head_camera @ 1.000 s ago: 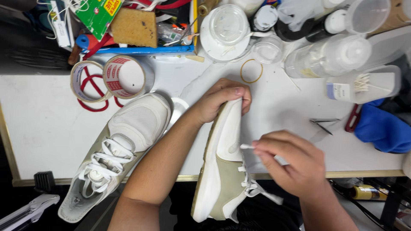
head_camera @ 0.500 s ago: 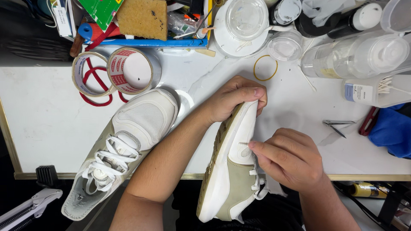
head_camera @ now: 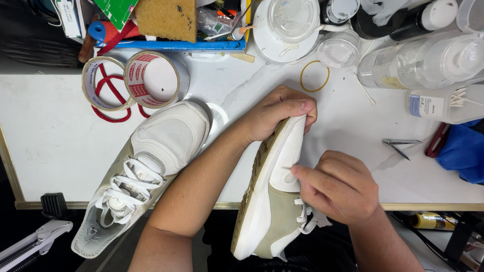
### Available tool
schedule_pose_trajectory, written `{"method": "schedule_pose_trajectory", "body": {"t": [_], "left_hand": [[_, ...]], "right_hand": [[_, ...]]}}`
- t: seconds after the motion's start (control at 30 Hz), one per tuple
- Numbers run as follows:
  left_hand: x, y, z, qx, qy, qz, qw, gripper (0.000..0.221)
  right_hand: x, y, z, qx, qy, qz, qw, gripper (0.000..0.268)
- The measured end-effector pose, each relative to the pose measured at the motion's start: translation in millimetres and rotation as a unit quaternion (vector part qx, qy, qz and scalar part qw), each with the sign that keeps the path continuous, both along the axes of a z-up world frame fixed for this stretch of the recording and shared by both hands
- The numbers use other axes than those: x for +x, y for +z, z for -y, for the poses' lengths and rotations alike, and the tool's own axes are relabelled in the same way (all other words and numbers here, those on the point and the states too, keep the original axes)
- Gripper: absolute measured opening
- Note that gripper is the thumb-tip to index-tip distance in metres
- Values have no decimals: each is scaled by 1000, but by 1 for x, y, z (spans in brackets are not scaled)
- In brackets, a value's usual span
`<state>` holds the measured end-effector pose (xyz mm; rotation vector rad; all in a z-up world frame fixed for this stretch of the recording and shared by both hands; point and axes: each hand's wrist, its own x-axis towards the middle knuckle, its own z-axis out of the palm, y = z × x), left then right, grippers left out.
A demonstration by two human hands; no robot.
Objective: The person cleans a white and tan shoe using a cotton swab dipped in a liquid solution, rubbing the swab along the seam between the upper and the sole to remove residue.
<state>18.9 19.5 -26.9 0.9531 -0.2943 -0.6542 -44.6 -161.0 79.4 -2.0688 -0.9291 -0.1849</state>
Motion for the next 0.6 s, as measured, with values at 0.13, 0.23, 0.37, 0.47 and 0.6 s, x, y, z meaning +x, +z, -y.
{"method": "schedule_pose_trajectory", "body": {"t": [0.13,0.23,0.37,0.47,0.6], "left_hand": [[0,0,1,4,4,10,1000,48],[0,1,0,10,7,18,1000,48],[0,2,0,24,8,24,999,48],[0,2,1,20,9,11,1000,47],[0,1,1,21,7,14,1000,47]], "right_hand": [[-2,0,0,2,-24,-1,1000,27],[-4,-1,-1,1,-30,6,1000,26],[-5,-1,-1,-13,-29,15,999,27],[-6,0,-1,-19,-58,26,998,28],[-6,0,-3,-3,-2,48,999,33]]}}
